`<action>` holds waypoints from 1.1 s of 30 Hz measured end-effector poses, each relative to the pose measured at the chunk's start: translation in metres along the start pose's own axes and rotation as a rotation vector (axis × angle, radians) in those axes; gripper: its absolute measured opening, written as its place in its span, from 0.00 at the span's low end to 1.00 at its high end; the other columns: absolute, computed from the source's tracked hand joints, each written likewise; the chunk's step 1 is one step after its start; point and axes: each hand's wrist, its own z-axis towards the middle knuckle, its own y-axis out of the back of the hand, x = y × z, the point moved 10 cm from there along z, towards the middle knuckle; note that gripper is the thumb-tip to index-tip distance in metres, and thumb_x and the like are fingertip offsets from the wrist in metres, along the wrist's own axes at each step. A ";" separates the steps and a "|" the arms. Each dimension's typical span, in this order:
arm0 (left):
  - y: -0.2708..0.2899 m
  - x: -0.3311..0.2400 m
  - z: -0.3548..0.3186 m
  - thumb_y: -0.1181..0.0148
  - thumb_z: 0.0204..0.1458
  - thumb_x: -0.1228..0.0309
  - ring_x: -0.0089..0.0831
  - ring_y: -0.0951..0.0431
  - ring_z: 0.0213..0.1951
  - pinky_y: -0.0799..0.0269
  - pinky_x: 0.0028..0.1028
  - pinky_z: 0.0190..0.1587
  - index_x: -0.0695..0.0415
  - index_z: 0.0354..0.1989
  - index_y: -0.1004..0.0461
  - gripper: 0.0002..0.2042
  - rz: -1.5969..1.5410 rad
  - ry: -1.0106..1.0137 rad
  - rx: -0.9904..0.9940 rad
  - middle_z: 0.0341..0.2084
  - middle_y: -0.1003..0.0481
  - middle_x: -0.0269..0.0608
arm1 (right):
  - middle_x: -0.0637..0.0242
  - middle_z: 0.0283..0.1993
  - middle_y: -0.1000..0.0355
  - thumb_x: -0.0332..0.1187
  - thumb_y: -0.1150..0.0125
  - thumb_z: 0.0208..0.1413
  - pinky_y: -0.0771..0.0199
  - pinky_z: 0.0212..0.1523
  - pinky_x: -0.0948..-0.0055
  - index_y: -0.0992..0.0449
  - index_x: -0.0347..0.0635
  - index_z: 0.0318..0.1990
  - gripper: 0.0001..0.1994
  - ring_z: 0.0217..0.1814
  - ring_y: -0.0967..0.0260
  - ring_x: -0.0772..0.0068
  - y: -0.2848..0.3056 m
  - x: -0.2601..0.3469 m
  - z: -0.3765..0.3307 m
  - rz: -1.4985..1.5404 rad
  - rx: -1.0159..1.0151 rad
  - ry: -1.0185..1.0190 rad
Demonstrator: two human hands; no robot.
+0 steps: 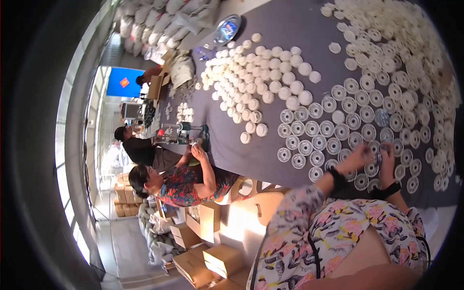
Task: Assembling small white plastic components by inserting metal springs.
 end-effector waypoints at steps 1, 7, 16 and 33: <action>-0.017 -0.001 -0.017 0.43 0.52 0.60 0.28 0.29 0.35 0.32 0.28 0.39 0.62 0.53 0.41 0.26 0.152 -0.103 -0.073 0.33 0.30 0.41 | 0.69 0.41 0.35 0.26 0.54 0.50 0.39 0.46 0.78 0.32 0.40 0.42 0.11 0.43 0.39 0.76 -0.013 -0.008 0.004 -0.038 0.061 0.038; 0.004 0.034 -0.097 0.42 0.51 0.59 0.25 0.30 0.25 0.34 0.25 0.27 0.62 0.48 0.36 0.22 -0.057 0.165 -0.410 0.24 0.32 0.38 | 0.69 0.40 0.37 0.24 0.54 0.46 0.41 0.48 0.79 0.33 0.40 0.41 0.13 0.44 0.40 0.75 -0.085 -0.032 -0.038 0.079 0.304 -0.240; 0.078 0.005 -0.154 0.40 0.45 0.54 0.48 0.26 0.31 0.31 0.37 0.32 0.59 0.38 0.34 0.21 0.444 0.067 -0.426 0.29 0.28 0.50 | 0.72 0.34 0.38 0.22 0.55 0.45 0.37 0.33 0.81 0.32 0.44 0.41 0.14 0.33 0.40 0.81 -0.155 -0.045 -0.082 0.142 0.310 -0.396; 0.232 0.043 -0.271 0.46 0.52 0.55 0.41 0.26 0.30 0.32 0.32 0.33 0.62 0.40 0.34 0.20 0.352 0.010 -0.203 0.27 0.28 0.48 | 0.71 0.36 0.37 0.24 0.54 0.46 0.37 0.38 0.80 0.33 0.44 0.40 0.12 0.38 0.38 0.78 -0.352 0.009 -0.154 -0.137 0.491 0.032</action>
